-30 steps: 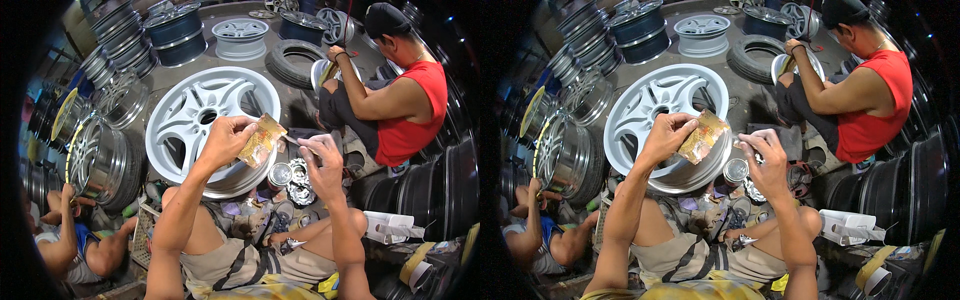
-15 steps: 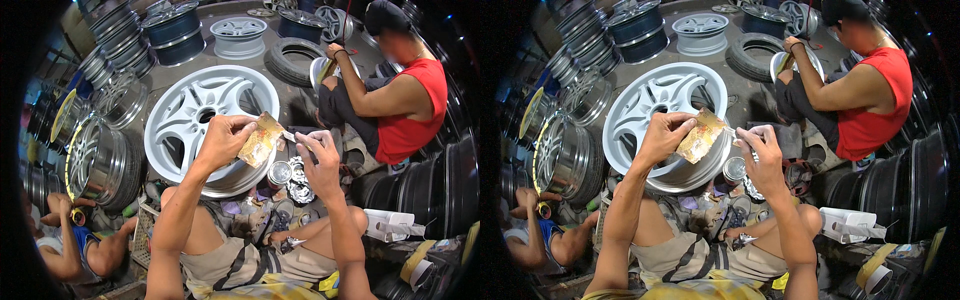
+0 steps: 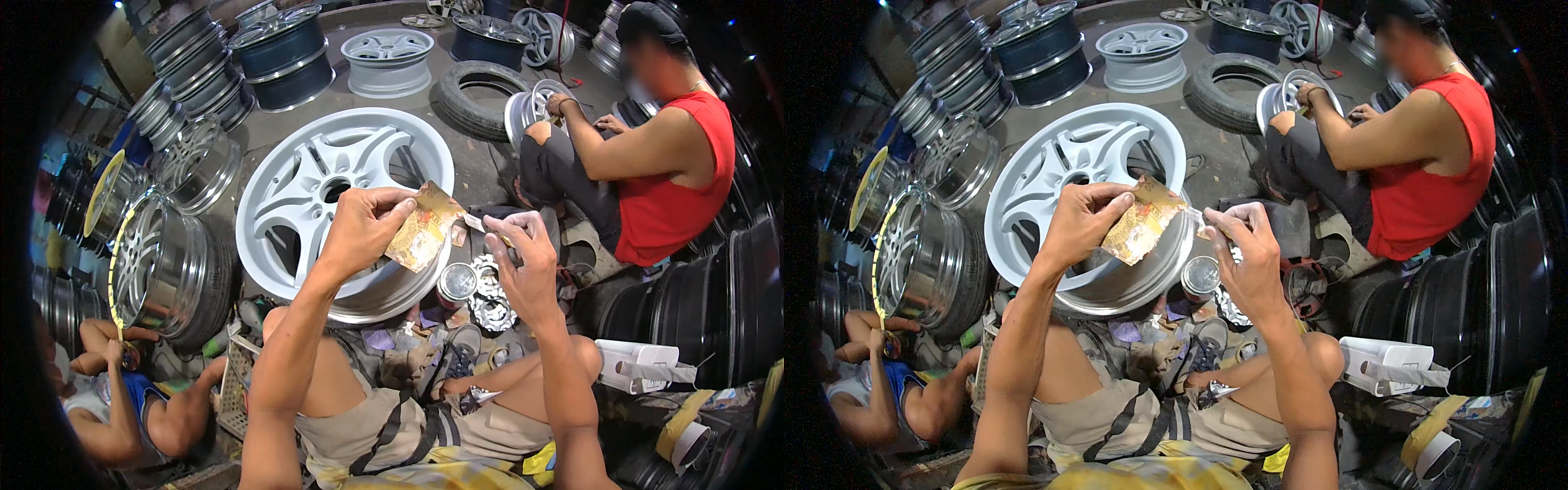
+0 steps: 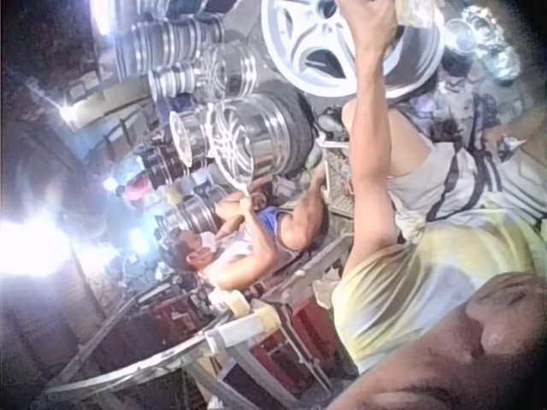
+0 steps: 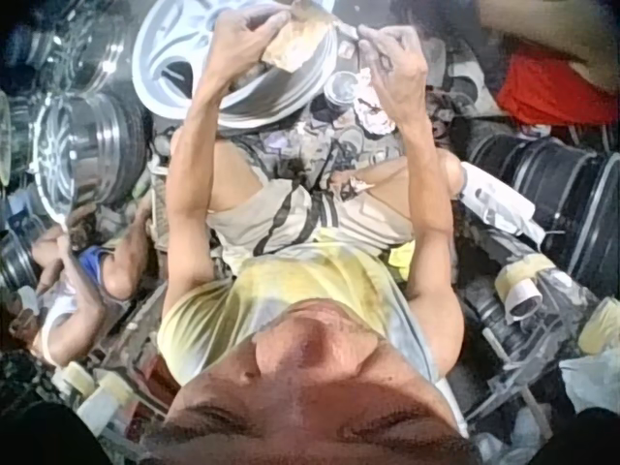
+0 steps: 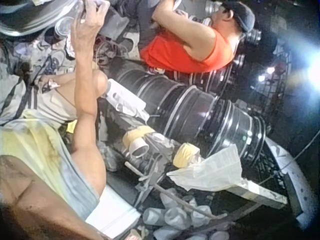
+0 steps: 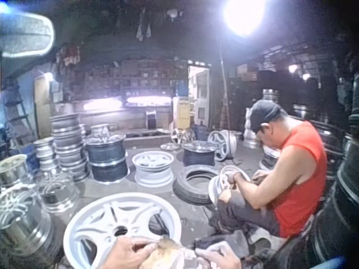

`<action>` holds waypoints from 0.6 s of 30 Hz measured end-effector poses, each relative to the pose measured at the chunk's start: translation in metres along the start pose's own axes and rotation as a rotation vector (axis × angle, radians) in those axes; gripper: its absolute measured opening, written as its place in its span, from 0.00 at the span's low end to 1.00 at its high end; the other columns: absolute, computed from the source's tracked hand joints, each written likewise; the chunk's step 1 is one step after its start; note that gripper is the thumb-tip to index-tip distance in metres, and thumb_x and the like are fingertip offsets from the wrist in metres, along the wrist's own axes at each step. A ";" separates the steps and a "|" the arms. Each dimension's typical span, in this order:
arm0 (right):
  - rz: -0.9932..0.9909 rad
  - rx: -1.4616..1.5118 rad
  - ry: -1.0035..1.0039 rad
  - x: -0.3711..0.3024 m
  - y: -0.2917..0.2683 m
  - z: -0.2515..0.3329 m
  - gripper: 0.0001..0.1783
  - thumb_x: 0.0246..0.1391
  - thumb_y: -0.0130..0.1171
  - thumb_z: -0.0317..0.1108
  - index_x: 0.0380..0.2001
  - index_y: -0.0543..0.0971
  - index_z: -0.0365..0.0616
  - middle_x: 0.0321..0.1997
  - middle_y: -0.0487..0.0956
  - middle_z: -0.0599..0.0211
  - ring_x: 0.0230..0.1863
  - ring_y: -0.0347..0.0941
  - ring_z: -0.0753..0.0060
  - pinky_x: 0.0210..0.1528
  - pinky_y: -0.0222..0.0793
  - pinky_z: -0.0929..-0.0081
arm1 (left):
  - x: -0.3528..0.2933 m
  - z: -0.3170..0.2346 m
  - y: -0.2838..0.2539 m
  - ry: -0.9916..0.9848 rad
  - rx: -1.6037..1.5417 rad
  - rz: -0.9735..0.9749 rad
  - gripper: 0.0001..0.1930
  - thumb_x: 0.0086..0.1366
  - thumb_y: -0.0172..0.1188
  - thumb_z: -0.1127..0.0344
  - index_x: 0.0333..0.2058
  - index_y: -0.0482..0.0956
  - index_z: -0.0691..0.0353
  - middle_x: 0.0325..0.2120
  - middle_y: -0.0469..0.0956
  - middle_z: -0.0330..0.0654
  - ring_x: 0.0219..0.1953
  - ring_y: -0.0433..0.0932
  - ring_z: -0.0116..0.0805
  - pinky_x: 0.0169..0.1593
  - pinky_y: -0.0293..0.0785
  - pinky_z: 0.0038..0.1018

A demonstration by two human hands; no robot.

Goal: The person sits on the floor in a workshop and uses a sanding block to smooth the surface of a silver car wheel. They rotate the wheel to access different areas, sanding the face and the inner barrel. The person also uses a small brush to clean the wheel's crevices.

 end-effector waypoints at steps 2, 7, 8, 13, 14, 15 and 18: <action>-0.003 0.026 -0.037 0.000 0.007 0.001 0.15 0.56 0.66 0.20 0.47 0.84 0.37 0.39 0.75 0.57 0.37 0.75 0.61 0.41 0.73 0.67 | -0.002 0.000 0.001 -0.028 -0.025 0.012 0.12 0.71 0.62 0.70 0.46 0.86 0.72 0.32 0.86 0.38 0.32 0.79 0.18 0.37 0.78 0.21; 0.019 0.029 0.045 0.000 0.001 -0.003 0.14 0.56 0.66 0.21 0.47 0.84 0.37 0.38 0.75 0.58 0.37 0.75 0.63 0.41 0.73 0.68 | 0.001 0.000 0.000 -0.015 0.019 0.015 0.12 0.71 0.62 0.69 0.46 0.86 0.72 0.31 0.86 0.38 0.32 0.78 0.18 0.36 0.77 0.20; -0.006 0.031 0.015 0.001 0.002 -0.003 0.13 0.57 0.66 0.21 0.47 0.84 0.37 0.38 0.75 0.58 0.37 0.75 0.64 0.40 0.72 0.68 | 0.000 -0.001 -0.001 -0.011 0.003 0.010 0.12 0.71 0.62 0.69 0.46 0.86 0.72 0.31 0.86 0.38 0.31 0.78 0.18 0.36 0.77 0.20; 0.020 0.074 0.063 -0.001 0.006 -0.008 0.12 0.60 0.64 0.23 0.47 0.85 0.39 0.38 0.75 0.60 0.34 0.74 0.68 0.37 0.71 0.71 | 0.001 0.002 -0.001 -0.027 -0.023 0.023 0.12 0.71 0.63 0.69 0.46 0.86 0.72 0.31 0.86 0.38 0.32 0.78 0.18 0.36 0.77 0.20; 0.011 0.084 0.065 -0.001 0.004 -0.009 0.11 0.60 0.64 0.23 0.47 0.85 0.39 0.38 0.76 0.60 0.33 0.74 0.69 0.37 0.70 0.71 | 0.001 0.001 -0.001 -0.027 -0.034 0.031 0.12 0.71 0.63 0.69 0.46 0.86 0.72 0.31 0.86 0.38 0.32 0.78 0.18 0.36 0.77 0.20; 0.002 0.094 0.068 0.000 0.004 -0.010 0.11 0.61 0.63 0.24 0.47 0.85 0.40 0.37 0.76 0.61 0.33 0.74 0.69 0.36 0.70 0.72 | 0.001 0.000 0.000 -0.026 -0.045 0.038 0.12 0.71 0.63 0.69 0.46 0.86 0.72 0.31 0.86 0.38 0.32 0.78 0.18 0.36 0.77 0.20; 0.001 0.163 0.187 -0.005 0.011 -0.023 0.08 0.65 0.61 0.28 0.43 0.84 0.37 0.32 0.76 0.63 0.29 0.73 0.73 0.32 0.66 0.73 | -0.001 -0.004 0.001 -0.039 -0.075 0.034 0.12 0.71 0.63 0.69 0.47 0.86 0.72 0.32 0.86 0.39 0.32 0.79 0.18 0.37 0.77 0.20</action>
Point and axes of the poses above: each hand's wrist, its own x-axis towards the middle knuckle, its own y-axis out of the palm, z = x × y, the point moved 6 cm from there along x, towards the middle knuckle
